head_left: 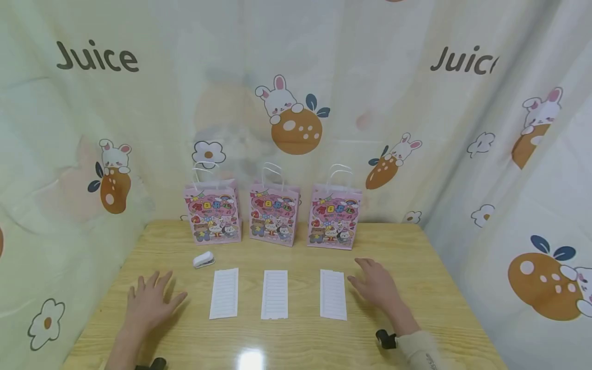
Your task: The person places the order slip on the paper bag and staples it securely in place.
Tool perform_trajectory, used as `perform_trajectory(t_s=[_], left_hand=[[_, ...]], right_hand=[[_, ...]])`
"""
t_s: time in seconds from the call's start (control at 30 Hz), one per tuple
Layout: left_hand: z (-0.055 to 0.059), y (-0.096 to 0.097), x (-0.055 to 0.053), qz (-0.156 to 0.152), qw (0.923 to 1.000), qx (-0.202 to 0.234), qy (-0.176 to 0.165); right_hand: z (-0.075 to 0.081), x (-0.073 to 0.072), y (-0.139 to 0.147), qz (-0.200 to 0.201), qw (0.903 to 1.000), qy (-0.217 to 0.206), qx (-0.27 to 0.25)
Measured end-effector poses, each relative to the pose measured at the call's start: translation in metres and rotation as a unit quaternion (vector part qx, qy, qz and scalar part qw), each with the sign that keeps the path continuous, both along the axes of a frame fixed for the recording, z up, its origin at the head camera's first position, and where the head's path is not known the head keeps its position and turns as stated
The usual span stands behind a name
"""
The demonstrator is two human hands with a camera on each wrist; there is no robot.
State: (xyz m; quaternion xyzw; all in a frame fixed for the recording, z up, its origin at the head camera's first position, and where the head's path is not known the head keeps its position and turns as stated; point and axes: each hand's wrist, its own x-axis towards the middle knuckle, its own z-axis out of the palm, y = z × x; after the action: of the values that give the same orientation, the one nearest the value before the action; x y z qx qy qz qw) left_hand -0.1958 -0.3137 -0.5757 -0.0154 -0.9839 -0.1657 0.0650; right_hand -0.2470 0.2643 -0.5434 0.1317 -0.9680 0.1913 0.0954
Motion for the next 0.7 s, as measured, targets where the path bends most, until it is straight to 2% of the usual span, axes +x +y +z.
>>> perform_trajectory(t_s=[0.27,0.4,0.53,0.7], left_hand=[[0.001,0.004,-0.002,-0.015,0.9997,0.015,0.014],[0.001,0.008,-0.006,-0.028,0.9988,0.015,0.036],[0.002,0.013,-0.011,-0.029,0.9979,0.011,0.058],[0.006,0.018,-0.017,-0.032,0.9963,0.021,0.077]], right_hand=[[0.003,-0.007,-0.059,0.051,0.9973,0.039,-0.037],[0.004,-0.014,-0.096,0.072,0.9957,0.017,-0.056],[0.006,-0.023,-0.136,0.106,0.992,-0.017,-0.067],[0.0,-0.035,-0.184,0.151,0.9868,-0.036,-0.045]])
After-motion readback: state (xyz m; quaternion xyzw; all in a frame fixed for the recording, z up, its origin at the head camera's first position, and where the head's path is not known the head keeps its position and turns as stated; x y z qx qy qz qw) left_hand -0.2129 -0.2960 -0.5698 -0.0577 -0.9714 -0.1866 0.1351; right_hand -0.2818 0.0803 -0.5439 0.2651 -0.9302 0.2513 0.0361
